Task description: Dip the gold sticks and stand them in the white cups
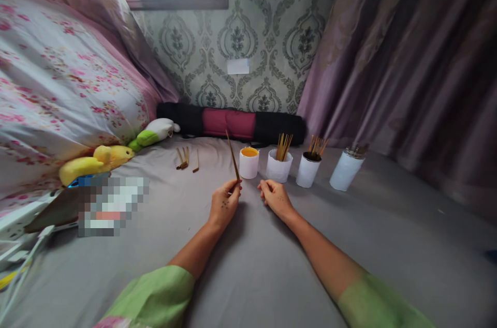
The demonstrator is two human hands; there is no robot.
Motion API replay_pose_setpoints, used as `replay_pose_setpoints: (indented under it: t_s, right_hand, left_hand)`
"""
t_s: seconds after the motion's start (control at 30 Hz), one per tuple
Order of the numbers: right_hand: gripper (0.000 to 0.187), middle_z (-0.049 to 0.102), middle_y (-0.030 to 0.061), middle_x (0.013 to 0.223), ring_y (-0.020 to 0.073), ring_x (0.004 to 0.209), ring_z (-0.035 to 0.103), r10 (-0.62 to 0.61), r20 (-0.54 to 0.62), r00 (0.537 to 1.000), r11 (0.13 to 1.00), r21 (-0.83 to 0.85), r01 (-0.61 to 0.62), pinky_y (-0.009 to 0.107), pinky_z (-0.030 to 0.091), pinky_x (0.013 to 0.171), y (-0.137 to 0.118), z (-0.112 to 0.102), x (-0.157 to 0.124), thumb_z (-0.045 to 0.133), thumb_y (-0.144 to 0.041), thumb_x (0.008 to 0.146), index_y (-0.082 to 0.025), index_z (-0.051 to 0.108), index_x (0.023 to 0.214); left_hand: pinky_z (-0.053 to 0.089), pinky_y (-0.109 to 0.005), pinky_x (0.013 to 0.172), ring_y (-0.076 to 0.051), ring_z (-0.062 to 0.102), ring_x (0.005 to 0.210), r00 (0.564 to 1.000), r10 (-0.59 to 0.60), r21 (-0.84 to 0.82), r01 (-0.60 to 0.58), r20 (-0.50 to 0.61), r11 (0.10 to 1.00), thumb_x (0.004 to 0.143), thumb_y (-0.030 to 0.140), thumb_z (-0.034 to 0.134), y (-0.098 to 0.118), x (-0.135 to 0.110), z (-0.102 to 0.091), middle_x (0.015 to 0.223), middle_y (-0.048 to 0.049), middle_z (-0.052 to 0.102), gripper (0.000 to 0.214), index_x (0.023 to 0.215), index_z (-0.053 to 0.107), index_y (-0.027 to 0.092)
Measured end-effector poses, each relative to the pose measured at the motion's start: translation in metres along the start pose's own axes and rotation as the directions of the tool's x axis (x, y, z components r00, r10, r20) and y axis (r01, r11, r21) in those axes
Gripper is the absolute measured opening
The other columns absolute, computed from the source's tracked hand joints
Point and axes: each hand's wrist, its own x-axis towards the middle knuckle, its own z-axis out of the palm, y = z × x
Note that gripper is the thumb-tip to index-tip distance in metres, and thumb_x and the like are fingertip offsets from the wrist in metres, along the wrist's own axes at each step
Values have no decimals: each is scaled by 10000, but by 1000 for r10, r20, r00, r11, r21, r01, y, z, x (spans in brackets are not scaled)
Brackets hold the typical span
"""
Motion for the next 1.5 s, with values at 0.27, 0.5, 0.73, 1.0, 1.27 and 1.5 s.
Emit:
replay_pose_setpoints:
  t_s: [0.27, 0.5, 0.73, 1.0, 1.27, 1.5]
  right_hand:
    - [378, 503, -22, 517, 64, 371, 432, 9, 8, 1000, 999, 38, -10, 174, 342, 377, -2, -1, -1, 371, -459, 787, -141, 572, 748]
    - [349, 502, -19, 539, 61, 387, 440, 4, 20, 1000, 997, 83, -5, 171, 349, 384, -5, -2, -2, 383, -433, 787, -139, 570, 765]
    - [296, 497, -21, 573, 57, 411, 427, 7, 70, 997, 987, 162, -18, 153, 328, 348, -15, -3, -5, 405, -398, 772, -147, 557, 808]
    - [264, 516, -16, 614, 62, 427, 442, 3, 91, 996, 960, 280, -28, 162, 315, 336, -20, -2, -7, 429, -351, 744, -150, 559, 855]
    - [251, 530, -22, 606, 61, 412, 434, 53, 100, 994, 918, 386, -88, 170, 305, 330, -26, -2, -9, 444, -291, 701, -149, 559, 873]
    - [256, 518, -20, 616, 56, 428, 442, 66, 117, 991, 874, 472, -114, 160, 298, 331, -26, -3, -9, 462, -281, 699, -142, 565, 887]
  left_hand:
    - [406, -214, 640, -138, 542, 684, 988, 152, 78, -153, 22, 985, 734, 247, 522, 1, -3, -1, 816, -46, 637, 230, 915, 660, 222]
    - [380, -200, 655, -133, 526, 688, 967, 245, 195, -253, 63, 948, 764, 232, 487, 5, -6, -2, 832, -49, 621, 240, 935, 654, 256]
    - [353, -225, 764, -162, 519, 792, 976, 186, 216, -206, 110, 954, 757, 256, 493, 7, -10, -4, 877, -45, 604, 234, 933, 644, 287]
    - [360, -238, 769, -177, 520, 860, 925, 326, 403, -378, 194, 833, 794, 221, 438, 4, -12, -3, 929, -48, 605, 275, 999, 606, 293]
    - [362, -244, 781, -175, 522, 854, 913, 334, 406, -404, 235, 820, 775, 170, 456, 4, -12, -4, 926, -50, 590, 290, 990, 605, 293]
    - [351, -257, 812, -183, 500, 890, 923, 264, 426, -366, 281, 827, 760, 147, 454, 6, -14, -5, 941, -53, 568, 309, 996, 599, 284]
